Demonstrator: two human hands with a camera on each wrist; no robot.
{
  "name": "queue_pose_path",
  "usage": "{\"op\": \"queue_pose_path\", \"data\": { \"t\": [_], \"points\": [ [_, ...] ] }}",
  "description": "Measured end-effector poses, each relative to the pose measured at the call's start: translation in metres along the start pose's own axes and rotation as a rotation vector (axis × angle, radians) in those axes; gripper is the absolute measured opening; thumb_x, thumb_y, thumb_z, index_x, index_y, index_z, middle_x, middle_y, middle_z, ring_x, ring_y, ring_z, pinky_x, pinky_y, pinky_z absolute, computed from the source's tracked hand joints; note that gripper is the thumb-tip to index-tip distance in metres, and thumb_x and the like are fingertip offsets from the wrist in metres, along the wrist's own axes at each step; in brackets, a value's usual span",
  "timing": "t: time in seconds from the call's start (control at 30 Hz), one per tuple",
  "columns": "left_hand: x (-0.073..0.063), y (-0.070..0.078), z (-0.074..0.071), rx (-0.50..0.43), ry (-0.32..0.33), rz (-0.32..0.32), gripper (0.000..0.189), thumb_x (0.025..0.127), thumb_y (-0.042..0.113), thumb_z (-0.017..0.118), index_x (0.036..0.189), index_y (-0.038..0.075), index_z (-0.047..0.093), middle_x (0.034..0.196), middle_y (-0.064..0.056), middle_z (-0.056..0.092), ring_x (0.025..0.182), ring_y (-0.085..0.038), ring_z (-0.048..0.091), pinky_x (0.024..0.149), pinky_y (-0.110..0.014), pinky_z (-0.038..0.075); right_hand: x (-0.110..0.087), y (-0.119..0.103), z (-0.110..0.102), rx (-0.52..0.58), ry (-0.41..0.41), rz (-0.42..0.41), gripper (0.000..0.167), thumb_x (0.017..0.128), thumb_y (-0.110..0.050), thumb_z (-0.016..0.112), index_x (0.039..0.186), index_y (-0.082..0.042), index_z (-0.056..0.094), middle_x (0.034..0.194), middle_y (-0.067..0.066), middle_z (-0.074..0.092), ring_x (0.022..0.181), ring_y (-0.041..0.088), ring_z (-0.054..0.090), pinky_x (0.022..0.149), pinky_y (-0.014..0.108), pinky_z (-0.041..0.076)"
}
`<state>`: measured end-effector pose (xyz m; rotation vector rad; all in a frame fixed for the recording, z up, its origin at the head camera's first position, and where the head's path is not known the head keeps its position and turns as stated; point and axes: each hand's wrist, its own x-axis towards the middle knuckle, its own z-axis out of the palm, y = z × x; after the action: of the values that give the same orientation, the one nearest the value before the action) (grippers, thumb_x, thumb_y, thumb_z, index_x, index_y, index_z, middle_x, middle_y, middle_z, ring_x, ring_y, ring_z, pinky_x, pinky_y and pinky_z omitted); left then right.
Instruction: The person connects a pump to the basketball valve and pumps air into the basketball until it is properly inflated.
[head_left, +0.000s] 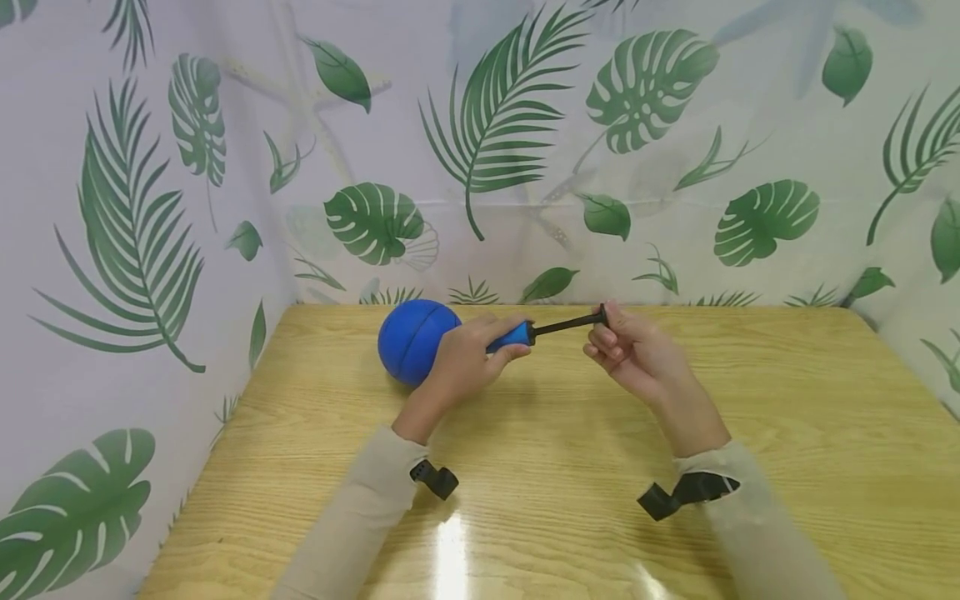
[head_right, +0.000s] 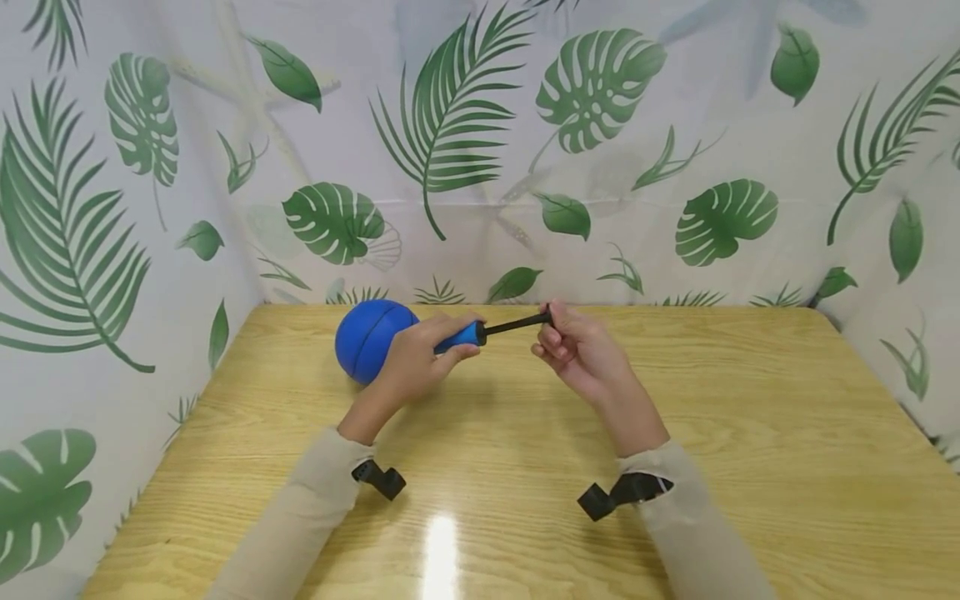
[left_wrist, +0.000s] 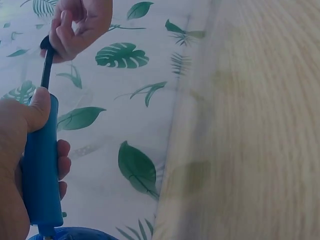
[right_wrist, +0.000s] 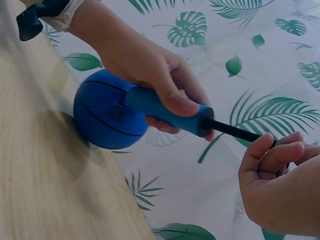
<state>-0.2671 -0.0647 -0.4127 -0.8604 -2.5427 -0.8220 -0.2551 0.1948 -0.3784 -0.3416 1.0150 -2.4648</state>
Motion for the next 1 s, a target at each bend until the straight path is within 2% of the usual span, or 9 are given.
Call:
{"op": "queue_pose_path", "data": {
  "t": [0.23,0.33,0.47,0.63,0.73,0.9,1.0],
  "points": [
    [0.001,0.007,0.009,-0.027,-0.017,0.012,0.046,0.098,0.035,0.068,0.141,0.017,0.064,0.099,-0.006,0.071,0.075,-0.015,0.059,0.064,-0.026,0.046,0.007,0.024,0.006,-0.103,0.033,0.063,0.027,0.111,-0.020,0.041,0.099,-0.009,0.061,0.065,-0.002,0.055,0.061,0.015,0.023,0.072,0.023,0.052],
    [0.000,0.009,0.011,-0.039,-0.041,0.008,0.047,0.098,0.035,0.068,0.141,0.017,0.063,0.099,-0.005,0.070,0.074,-0.014,0.056,0.063,-0.024,0.043,0.008,0.032,0.007,-0.142,0.048,0.091,0.027,0.111,-0.021,0.041,0.098,-0.010,0.061,0.065,-0.003,0.055,0.057,0.013,0.031,0.072,0.022,0.053],
    [-0.001,0.011,0.011,-0.052,-0.066,-0.004,0.048,0.099,0.037,0.066,0.143,0.018,0.061,0.103,-0.005,0.071,0.077,-0.014,0.057,0.067,-0.025,0.046,0.009,0.037,0.009,-0.177,0.083,0.112,0.025,0.111,-0.022,0.042,0.098,-0.010,0.060,0.065,-0.003,0.054,0.055,0.009,0.043,0.072,0.021,0.053],
    [0.000,0.008,0.008,-0.076,-0.089,-0.022,0.048,0.099,0.038,0.065,0.145,0.022,0.060,0.113,-0.003,0.073,0.086,-0.014,0.063,0.076,-0.030,0.053,0.008,0.034,0.011,-0.222,0.115,0.128,0.021,0.110,-0.023,0.045,0.101,-0.010,0.058,0.065,-0.004,0.053,0.055,0.008,0.043,0.073,0.021,0.054],
    [0.000,0.007,0.004,-0.077,-0.084,-0.022,0.048,0.100,0.037,0.065,0.144,0.021,0.060,0.117,-0.004,0.073,0.092,-0.016,0.068,0.081,-0.035,0.057,0.006,0.026,0.011,-0.203,0.106,0.112,0.020,0.111,-0.022,0.044,0.102,-0.010,0.057,0.064,-0.003,0.053,0.054,0.009,0.036,0.073,0.021,0.053],
    [-0.001,0.000,-0.007,-0.051,-0.057,-0.059,0.048,0.100,0.037,0.065,0.144,0.021,0.060,0.127,-0.004,0.072,0.110,-0.020,0.070,0.090,-0.040,0.058,0.000,0.006,0.006,-0.067,0.039,0.036,0.022,0.111,-0.018,0.041,0.103,-0.007,0.058,0.065,0.000,0.054,0.060,0.014,0.023,0.073,0.023,0.052],
    [-0.002,-0.005,-0.011,-0.047,-0.040,-0.074,0.048,0.100,0.038,0.064,0.145,0.021,0.060,0.130,-0.005,0.071,0.114,-0.023,0.069,0.093,-0.042,0.058,-0.002,-0.003,0.003,-0.008,0.006,-0.004,0.022,0.111,-0.017,0.040,0.104,-0.005,0.057,0.065,0.002,0.054,0.061,0.015,0.020,0.072,0.025,0.050]
  ]
}}
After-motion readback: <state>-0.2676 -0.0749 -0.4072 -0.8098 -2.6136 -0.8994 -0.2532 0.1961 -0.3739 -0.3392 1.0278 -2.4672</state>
